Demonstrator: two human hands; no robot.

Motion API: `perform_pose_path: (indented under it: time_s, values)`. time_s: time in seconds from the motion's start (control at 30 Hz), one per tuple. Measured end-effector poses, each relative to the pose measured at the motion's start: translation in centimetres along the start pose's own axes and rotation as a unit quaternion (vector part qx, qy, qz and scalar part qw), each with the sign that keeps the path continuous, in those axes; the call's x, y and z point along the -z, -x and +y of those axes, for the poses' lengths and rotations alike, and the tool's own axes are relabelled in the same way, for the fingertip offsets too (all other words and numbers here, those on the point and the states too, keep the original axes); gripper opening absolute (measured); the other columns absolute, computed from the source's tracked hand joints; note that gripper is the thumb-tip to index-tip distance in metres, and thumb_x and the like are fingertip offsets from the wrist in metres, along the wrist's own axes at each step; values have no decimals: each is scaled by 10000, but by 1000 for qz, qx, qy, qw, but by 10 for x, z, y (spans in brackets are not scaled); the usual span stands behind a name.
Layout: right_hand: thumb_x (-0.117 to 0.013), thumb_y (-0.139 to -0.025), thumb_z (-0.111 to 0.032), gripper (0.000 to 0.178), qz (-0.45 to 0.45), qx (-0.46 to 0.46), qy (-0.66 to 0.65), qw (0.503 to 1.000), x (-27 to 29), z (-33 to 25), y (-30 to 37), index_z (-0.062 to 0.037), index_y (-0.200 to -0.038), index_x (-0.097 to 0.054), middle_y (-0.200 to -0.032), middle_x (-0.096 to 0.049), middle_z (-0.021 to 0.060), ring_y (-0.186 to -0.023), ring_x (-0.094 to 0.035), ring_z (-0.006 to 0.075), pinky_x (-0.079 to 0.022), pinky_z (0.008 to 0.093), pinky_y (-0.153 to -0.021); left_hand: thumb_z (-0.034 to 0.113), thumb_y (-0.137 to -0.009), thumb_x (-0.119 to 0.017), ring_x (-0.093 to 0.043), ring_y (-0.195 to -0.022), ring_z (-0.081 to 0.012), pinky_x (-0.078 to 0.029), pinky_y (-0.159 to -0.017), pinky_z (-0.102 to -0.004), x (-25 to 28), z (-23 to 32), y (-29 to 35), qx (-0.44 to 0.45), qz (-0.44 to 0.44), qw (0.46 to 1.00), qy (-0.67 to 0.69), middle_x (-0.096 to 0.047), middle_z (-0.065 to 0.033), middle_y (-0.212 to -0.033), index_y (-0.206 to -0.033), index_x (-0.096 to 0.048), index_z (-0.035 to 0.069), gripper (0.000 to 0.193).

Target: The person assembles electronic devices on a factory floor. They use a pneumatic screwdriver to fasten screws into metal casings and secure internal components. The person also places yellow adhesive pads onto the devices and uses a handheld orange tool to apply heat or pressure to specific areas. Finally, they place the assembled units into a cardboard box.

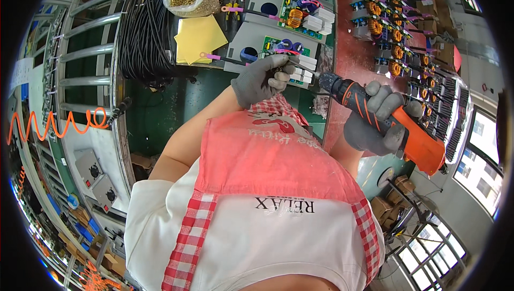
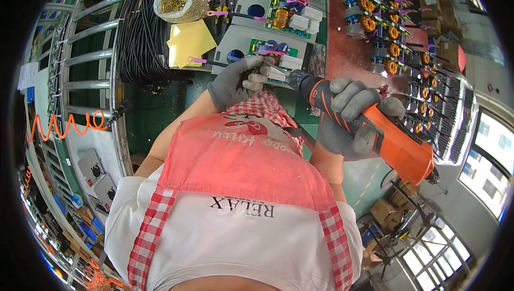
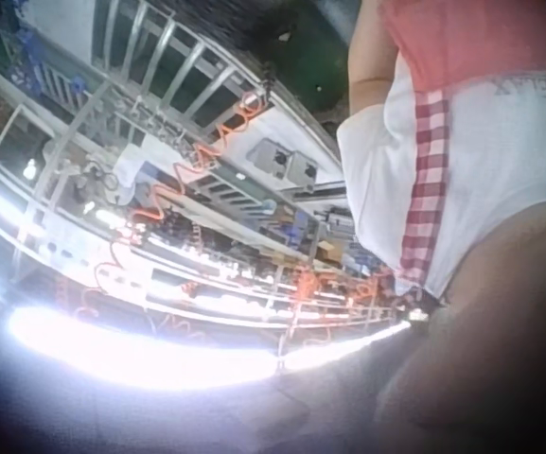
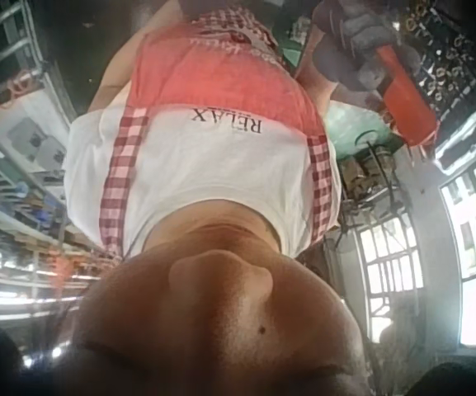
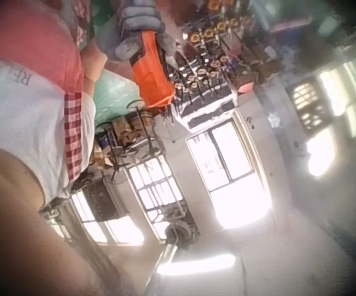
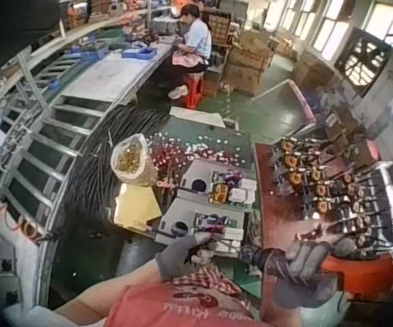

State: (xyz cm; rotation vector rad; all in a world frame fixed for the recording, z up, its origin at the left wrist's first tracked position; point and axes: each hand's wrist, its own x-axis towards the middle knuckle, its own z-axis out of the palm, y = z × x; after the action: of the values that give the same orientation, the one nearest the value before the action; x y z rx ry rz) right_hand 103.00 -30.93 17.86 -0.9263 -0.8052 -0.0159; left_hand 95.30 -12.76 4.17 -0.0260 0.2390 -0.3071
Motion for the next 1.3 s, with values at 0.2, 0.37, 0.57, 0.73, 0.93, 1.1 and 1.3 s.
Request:
perform_pose_path:
  time_s: [0.2, 0.37, 0.57, 0.73, 0.93, 1.1, 1.3]
  values:
    - [-519, -842, -266, 438, 3, -30, 2, 1000, 11, 17, -6, -158, -1266, -493, -684, -452, -4, -672, -449, 141, -406, 382, -786, 147, -971, -443, -417, -606, -53, -343, -452, -163, 6, 0, -8, -4, -6, 993, 116, -581, -68, -850, -1113, -525, -32, 242]
    - [-612, -810, -225, 427, 98, -60, -24, 993, 5, 43, -13, -110, -1187, -445, -686, -517, 47, -671, -518, 200, -450, 448, -807, 171, -967, -447, -425, -588, -75, -356, -482, -197, 16, 3, -16, -66, 27, 993, 97, -597, -65, -833, -1123, -555, -16, 267]
    - [-569, -795, -59, 365, 81, -85, 19, 993, 3, 112, -20, -72, -1110, -387, -731, -566, 83, -713, -580, 228, -459, 490, -869, 277, -875, -600, -512, -650, -123, -433, -594, -244, 44, 30, -18, -152, 304, 784, -519, -605, -59, -816, -1089, -643, 21, 335]
    - [-551, -778, -50, 375, 65, -127, 43, 989, 11, 164, -19, -38, -1122, -402, -749, -575, 103, -706, -583, 233, -477, 501, -834, 307, -723, -740, -625, -928, -258, -487, -833, -342, 77, 71, -36, -163, 314, 471, -808, -632, -136, -1051, -1157, -622, 103, 494]
    - [-539, -785, -12, 348, 60, -153, 34, 986, 18, 186, -17, -38, -1103, -401, -754, -573, 92, -706, -580, 204, -483, 489, -852, 383, -715, -736, -608, -986, -305, -479, -852, -361, 80, 89, -54, -125, 224, 463, -848, -627, -148, -1089, -1217, -577, 115, 591]
    - [-522, -791, -8, 320, 59, -169, 35, 983, 18, 188, -18, -45, -1090, -415, -738, -571, 85, -695, -576, 195, -481, 485, -845, 407, -729, -721, -609, -970, -314, -480, -825, -366, 80, 88, -55, -93, 235, 433, -865, -639, -157, -1041, -1172, -601, 107, 548]
    - [-563, -772, 29, 291, -105, -221, 40, 969, 17, 190, -16, -15, -1039, -458, -785, -596, 68, -760, -615, 177, -517, 373, -769, 438, -756, -694, -600, -985, -301, -467, -857, -357, 75, 87, -55, -66, 229, 437, -867, -637, -123, -1065, -1207, -579, 127, 560]
